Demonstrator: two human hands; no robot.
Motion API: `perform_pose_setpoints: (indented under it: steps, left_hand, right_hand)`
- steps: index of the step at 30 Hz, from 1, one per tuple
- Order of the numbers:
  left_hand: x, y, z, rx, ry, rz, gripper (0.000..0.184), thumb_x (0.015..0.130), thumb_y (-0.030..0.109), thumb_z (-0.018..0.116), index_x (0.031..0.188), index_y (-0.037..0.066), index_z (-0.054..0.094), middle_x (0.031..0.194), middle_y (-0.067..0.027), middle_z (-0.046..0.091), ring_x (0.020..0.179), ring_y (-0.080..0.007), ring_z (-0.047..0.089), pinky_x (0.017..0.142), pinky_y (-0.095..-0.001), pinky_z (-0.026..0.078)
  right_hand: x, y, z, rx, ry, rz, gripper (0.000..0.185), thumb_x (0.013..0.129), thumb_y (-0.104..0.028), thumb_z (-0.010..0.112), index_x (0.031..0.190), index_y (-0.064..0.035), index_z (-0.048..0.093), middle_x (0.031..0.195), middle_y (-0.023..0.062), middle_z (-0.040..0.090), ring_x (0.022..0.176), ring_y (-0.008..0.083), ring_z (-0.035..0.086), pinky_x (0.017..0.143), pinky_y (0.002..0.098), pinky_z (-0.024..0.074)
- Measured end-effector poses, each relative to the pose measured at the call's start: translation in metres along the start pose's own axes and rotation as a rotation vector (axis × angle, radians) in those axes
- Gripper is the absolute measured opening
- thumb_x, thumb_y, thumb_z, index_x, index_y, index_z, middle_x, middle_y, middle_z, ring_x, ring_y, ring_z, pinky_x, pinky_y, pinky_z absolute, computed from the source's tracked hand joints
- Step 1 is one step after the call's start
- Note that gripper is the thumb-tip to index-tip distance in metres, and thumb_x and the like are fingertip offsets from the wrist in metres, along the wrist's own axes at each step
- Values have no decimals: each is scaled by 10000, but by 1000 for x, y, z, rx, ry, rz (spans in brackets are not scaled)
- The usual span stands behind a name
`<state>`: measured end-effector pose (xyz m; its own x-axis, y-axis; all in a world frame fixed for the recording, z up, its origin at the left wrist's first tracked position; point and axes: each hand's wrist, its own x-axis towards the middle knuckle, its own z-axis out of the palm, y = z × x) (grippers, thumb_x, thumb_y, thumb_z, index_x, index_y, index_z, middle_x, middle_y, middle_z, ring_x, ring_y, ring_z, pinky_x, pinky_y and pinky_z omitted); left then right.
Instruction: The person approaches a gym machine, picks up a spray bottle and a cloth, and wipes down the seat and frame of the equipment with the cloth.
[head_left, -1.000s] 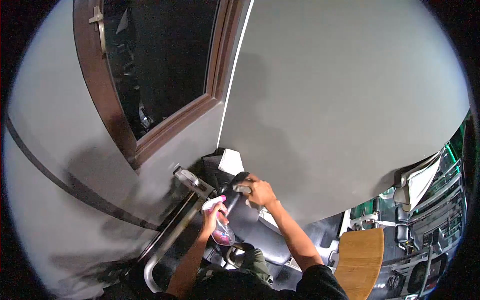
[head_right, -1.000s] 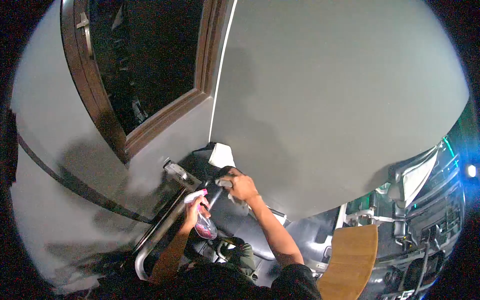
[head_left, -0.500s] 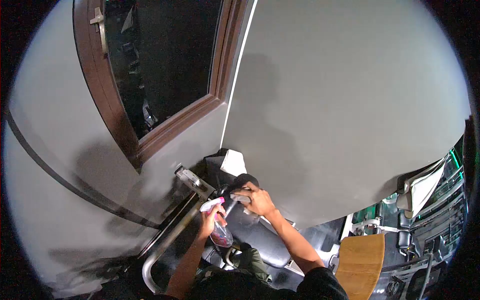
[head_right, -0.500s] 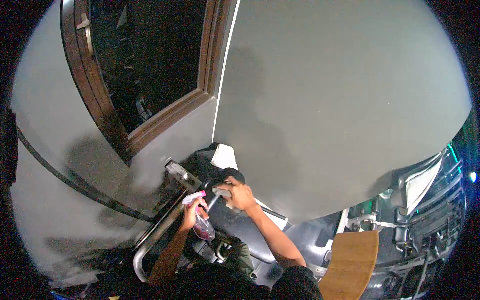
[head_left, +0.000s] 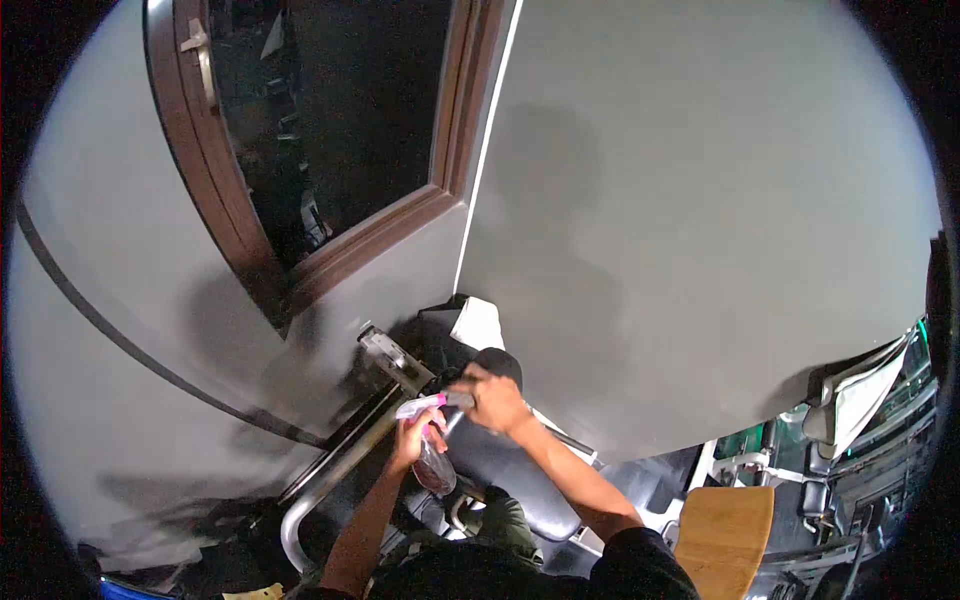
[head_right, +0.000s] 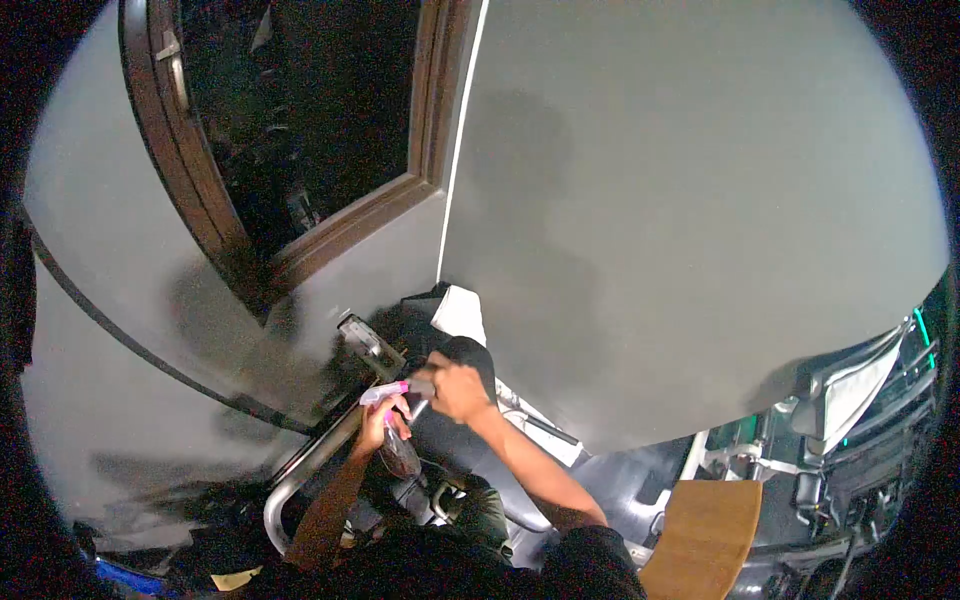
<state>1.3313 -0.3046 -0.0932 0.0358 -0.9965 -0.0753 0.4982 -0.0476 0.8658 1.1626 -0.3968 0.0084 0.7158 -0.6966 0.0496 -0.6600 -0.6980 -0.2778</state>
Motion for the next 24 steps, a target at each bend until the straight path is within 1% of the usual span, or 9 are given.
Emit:
perform_pose_setpoints:
  steps: [2, 4, 6, 9, 12, 14, 17, 20, 24]
  left_hand:
    - [-1, -1, -3, -2, 4, 11, 281, 949, 260, 505, 921, -15, 555, 705, -127, 611, 420, -227, 581, 389, -318, 481]
    - [1, -3, -7, -75, -20, -33, 309, 954, 282, 490, 914, -16, 559, 698, -129, 610, 415, -227, 577, 387, -316, 478]
    - [2, -8, -9, -30, -2, -23, 330, 957, 296, 481, 881, -13, 567, 696, -128, 610, 410, -226, 574, 390, -316, 480]
    - [9, -24, -20, -116, -81, -26, 322, 954, 282, 488, 837, -5, 573, 715, -126, 615, 405, -225, 572, 397, -326, 488]
    - [3, -20, -12, -150, 29, -5, 295, 945, 263, 511, 830, -2, 571, 767, -130, 629, 401, -228, 569, 398, -326, 489]
    - [-2, -29, -22, -209, 3, 12, 257, 939, 238, 526, 890, -9, 578, 819, -136, 638, 405, -227, 569, 407, -324, 493]
    - [-18, -19, -30, -75, 67, -57, 310, 946, 213, 518, 1155, -13, 563, 833, -117, 640, 454, -184, 582, 431, -302, 495]
    - [-36, -1, -33, 0, 108, -37, 328, 954, 213, 521, 1194, -9, 556, 830, -100, 634, 461, -167, 577, 435, -286, 489]
    - [-49, -3, -42, 26, 117, 33, 353, 972, 233, 520, 1227, -11, 534, 866, -86, 609, 488, -151, 573, 439, -270, 488]
  right_hand:
    - [-6, 1, 7, 30, -82, -10, 420, 717, -212, 684, 1133, -268, 672, 1160, 71, 586, 924, 295, 662, 770, 419, 555]
    - [-17, 4, -3, 112, 42, 38, 365, 727, -201, 688, 1082, -287, 698, 1098, 86, 610, 896, 303, 664, 778, 424, 548]
    - [-14, 15, -3, 120, 41, 105, 365, 730, -213, 696, 1086, -289, 697, 1101, 93, 611, 901, 304, 661, 772, 424, 548]
    - [-3, 13, -3, 50, 230, 282, 319, 736, -230, 712, 1055, -223, 706, 1096, 93, 601, 893, 313, 655, 756, 419, 551]
    - [2, -12, 2, -18, 110, 293, 337, 735, -240, 719, 1070, -222, 699, 1096, 99, 598, 905, 308, 653, 766, 415, 548]
    - [-6, -19, 16, -31, 92, 224, 379, 721, -252, 723, 1098, -235, 689, 1126, 89, 586, 896, 302, 658, 769, 412, 551]
    - [-19, -25, 21, -100, -73, 7, 415, 735, -254, 692, 1148, -283, 666, 1167, 56, 565, 903, 290, 663, 768, 402, 559]
    - [-22, -24, -9, -109, -142, 80, 409, 748, -241, 673, 1152, -298, 660, 1176, 57, 567, 935, 278, 658, 768, 399, 558]
    - [-5, -6, 2, -90, 73, 214, 410, 728, -206, 682, 1128, -292, 668, 1105, 65, 579, 893, 292, 659, 764, 427, 555]
